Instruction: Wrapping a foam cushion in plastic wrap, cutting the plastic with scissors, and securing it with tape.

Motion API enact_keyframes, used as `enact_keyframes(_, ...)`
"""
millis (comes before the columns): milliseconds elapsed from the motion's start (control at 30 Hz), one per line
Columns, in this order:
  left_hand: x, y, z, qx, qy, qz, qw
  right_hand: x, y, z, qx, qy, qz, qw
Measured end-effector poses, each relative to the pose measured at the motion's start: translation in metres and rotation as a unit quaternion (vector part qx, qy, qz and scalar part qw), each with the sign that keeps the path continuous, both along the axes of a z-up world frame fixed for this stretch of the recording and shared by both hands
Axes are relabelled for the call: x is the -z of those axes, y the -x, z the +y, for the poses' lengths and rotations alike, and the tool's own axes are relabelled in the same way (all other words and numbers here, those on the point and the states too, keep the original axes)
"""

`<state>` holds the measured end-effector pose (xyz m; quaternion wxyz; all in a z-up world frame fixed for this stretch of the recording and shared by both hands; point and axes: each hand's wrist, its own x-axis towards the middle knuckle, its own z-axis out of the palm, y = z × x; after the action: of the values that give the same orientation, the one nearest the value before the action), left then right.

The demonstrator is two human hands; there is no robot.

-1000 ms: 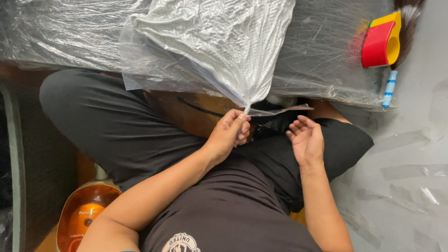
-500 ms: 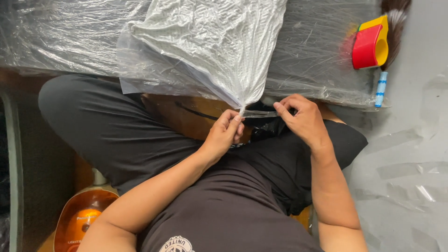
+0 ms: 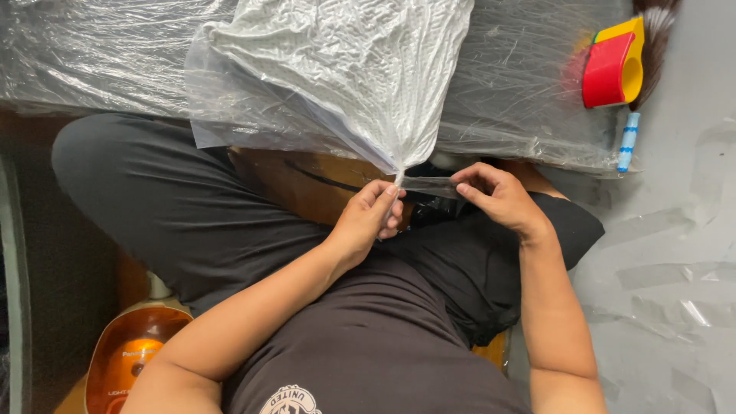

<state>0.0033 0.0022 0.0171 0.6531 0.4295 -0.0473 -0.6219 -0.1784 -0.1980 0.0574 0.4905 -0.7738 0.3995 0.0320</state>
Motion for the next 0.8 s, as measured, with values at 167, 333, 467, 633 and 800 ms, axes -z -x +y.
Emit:
enact_keyframes(167, -0.006, -0.001, -0.001, -0.017, -0.02, 0.107, 0.994, 0.029, -0.022, 0.008, 0.007, 0.014, 0.015, 1.0)
enact_keyframes(333, -0.005, 0.004, -0.002, -0.031, -0.014, 0.162, 0.986, 0.163, -0.038, 0.009, -0.013, -0.067, -0.025, 0.997)
enact_keyframes(467, 0.001, 0.013, -0.004, -0.046, -0.009, 0.189, 0.981, 0.196, -0.14, 0.012, -0.066, -0.384, -0.105, 0.915)
enact_keyframes(633, 0.016, 0.02, -0.006, -0.06, 0.025, 0.18, 0.981, 0.157, -0.159, 0.042, -0.178, -0.652, -0.202, 0.709)
enact_keyframes(800, 0.012, 0.02, -0.006, -0.076, 0.055, 0.168, 0.981, 0.102, -0.179, 0.064, -0.249, -0.65, -0.221, 0.683)
